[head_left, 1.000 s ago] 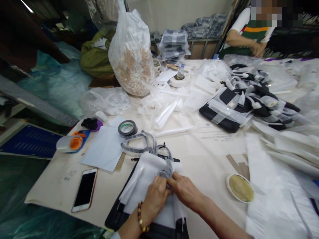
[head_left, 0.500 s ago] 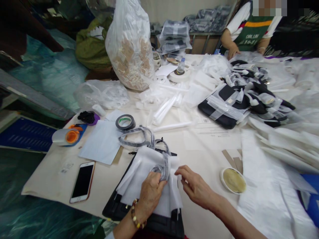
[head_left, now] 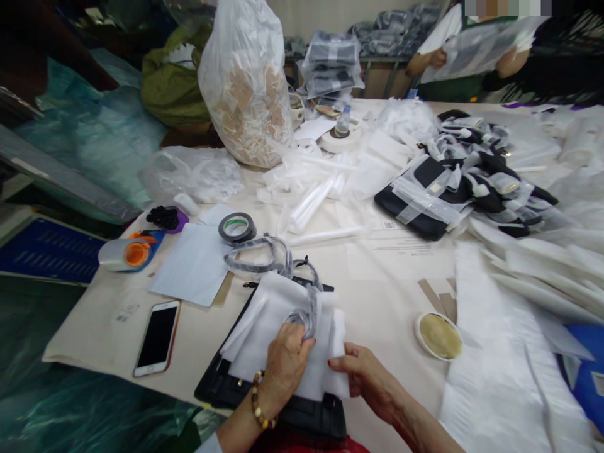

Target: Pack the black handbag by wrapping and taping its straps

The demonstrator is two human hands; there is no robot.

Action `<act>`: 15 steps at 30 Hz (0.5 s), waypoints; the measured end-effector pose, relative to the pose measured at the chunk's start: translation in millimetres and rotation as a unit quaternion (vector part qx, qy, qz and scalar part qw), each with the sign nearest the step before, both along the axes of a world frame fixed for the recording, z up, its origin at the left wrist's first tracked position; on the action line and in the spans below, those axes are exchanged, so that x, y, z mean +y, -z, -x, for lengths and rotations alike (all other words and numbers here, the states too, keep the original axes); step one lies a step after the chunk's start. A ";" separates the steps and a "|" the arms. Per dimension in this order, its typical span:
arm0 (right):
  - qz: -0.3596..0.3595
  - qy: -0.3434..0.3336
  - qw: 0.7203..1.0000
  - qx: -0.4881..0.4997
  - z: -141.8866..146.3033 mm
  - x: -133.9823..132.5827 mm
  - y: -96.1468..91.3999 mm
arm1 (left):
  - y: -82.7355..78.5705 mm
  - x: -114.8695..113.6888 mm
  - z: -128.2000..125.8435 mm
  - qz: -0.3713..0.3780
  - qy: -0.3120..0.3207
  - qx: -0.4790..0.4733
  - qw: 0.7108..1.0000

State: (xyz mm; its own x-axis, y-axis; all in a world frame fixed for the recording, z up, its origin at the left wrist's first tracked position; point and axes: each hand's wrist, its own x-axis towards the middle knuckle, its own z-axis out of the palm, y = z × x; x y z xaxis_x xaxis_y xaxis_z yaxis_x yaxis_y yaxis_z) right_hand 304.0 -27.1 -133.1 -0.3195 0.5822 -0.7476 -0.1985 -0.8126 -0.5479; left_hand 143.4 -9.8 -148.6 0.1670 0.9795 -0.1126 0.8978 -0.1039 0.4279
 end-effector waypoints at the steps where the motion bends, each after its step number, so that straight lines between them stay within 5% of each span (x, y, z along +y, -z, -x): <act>1: -0.011 0.014 0.999 0.037 -1.6 -2.7 0.0 | -0.3 0.3 -0.3 -0.003 0.000 0.002 1.000; 8: -0.023 0.043 0.987 0.153 -4.7 -13.6 4.2 | -4.5 2.9 -1.3 0.016 0.011 0.009 1.000; 15: -0.081 0.017 0.994 0.073 -11.5 -11.7 1.2 | -6.2 4.6 -2.2 0.041 0.009 0.016 0.999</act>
State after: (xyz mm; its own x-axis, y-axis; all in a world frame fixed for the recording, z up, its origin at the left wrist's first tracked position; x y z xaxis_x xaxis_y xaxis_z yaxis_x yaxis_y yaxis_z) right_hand 315.5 -38.7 -134.3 -0.3966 0.7034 -0.5899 -0.3109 -0.7075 -0.6347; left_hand 145.6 -5.2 -142.5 0.1788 0.9638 -0.1978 0.9093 -0.0851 0.4074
